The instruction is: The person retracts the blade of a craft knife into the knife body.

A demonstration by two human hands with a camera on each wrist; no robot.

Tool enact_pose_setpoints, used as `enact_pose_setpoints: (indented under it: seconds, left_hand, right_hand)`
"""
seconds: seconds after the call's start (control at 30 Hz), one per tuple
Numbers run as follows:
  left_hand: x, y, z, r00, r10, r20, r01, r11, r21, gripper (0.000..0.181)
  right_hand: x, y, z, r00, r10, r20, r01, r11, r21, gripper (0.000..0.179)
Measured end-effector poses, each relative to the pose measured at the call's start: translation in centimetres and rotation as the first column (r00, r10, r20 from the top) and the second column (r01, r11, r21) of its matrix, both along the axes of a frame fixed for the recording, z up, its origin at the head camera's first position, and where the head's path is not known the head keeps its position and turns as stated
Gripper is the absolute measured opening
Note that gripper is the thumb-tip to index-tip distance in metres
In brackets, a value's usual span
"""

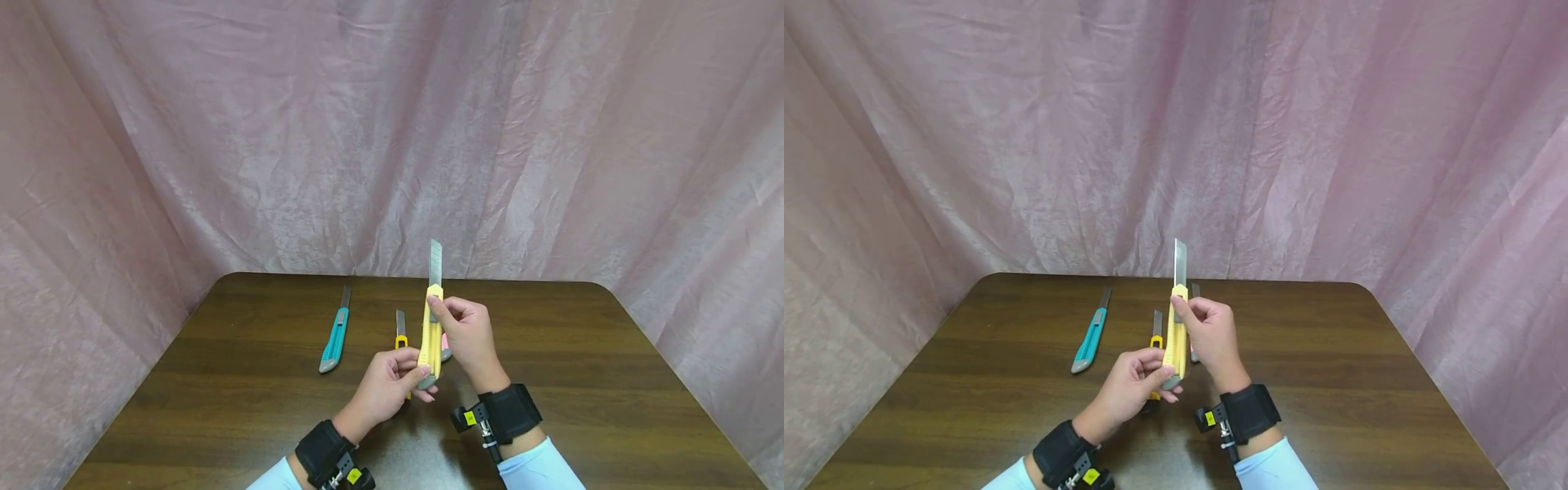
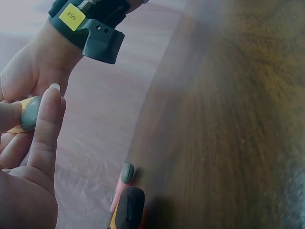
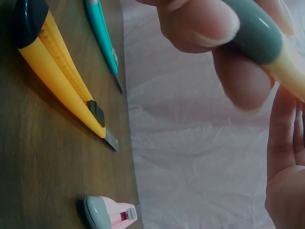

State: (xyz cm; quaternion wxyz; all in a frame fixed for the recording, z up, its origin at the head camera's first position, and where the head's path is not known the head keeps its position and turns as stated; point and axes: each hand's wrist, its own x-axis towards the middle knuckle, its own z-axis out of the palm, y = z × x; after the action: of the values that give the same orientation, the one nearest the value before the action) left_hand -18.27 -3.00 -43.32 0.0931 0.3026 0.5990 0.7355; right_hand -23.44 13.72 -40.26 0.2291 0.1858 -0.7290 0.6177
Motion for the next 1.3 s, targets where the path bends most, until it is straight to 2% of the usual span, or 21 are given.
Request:
enact_pose_setpoints:
  seconds: [0.17,0.4,0.6,0.77,0.87,1.1,1.17,1.3]
  left_hand:
    - [0.1,-0.1,0.4,1.0,-0.009,0.027,0.009,1.0,-0.017,0.021]
    - [0.2,-0.1,0.7,0.999,-0.019,0.026,0.019,0.999,-0.031,0.022]
    - [0.2,-0.3,0.6,0.999,-0.013,0.032,0.014,0.999,-0.036,0.022]
    - [0.1,-0.3,0.5,0.999,-0.009,0.038,0.01,0.999,-0.034,0.022]
    - [0.1,-0.3,0.5,0.999,-0.005,0.043,0.007,0.999,-0.036,0.022]
    - [0.2,-0.4,0.5,0.999,0.001,0.046,0.001,0.999,-0.042,0.022]
    - [0.2,-0.4,0.5,0.999,0.007,0.046,-0.005,0.999,-0.047,0.021]
    - [-0.4,-0.5,-0.4,0.999,0.016,0.042,-0.014,0.999,-0.044,0.022]
  right_hand:
    - [0.2,0.0,0.2,1.0,-0.008,-0.018,0.008,1.0,0.002,0.027]
    - [2.0,-0.5,2.4,0.999,0.014,-0.049,-0.014,1.0,-0.005,0.025]
    - [1.4,-0.4,1.6,0.998,0.045,-0.038,-0.046,0.999,-0.017,0.016]
    - [0.2,-0.1,0.1,1.0,0.018,0.0,-0.018,1.0,-0.025,0.021]
    - [0.0,-0.1,0.0,1.0,0.013,-0.005,-0.013,1.0,-0.024,0.024]
    - [2.1,-0.9,2.6,0.998,0.061,-0.03,-0.061,0.998,-0.025,0.02]
    - [2.1,-0.9,2.6,0.997,0.073,-0.035,-0.074,0.997,-0.031,0.018]
    - [2.1,-1.0,2.6,0.996,0.081,-0.036,-0.082,0.996,-0.028,0.016]
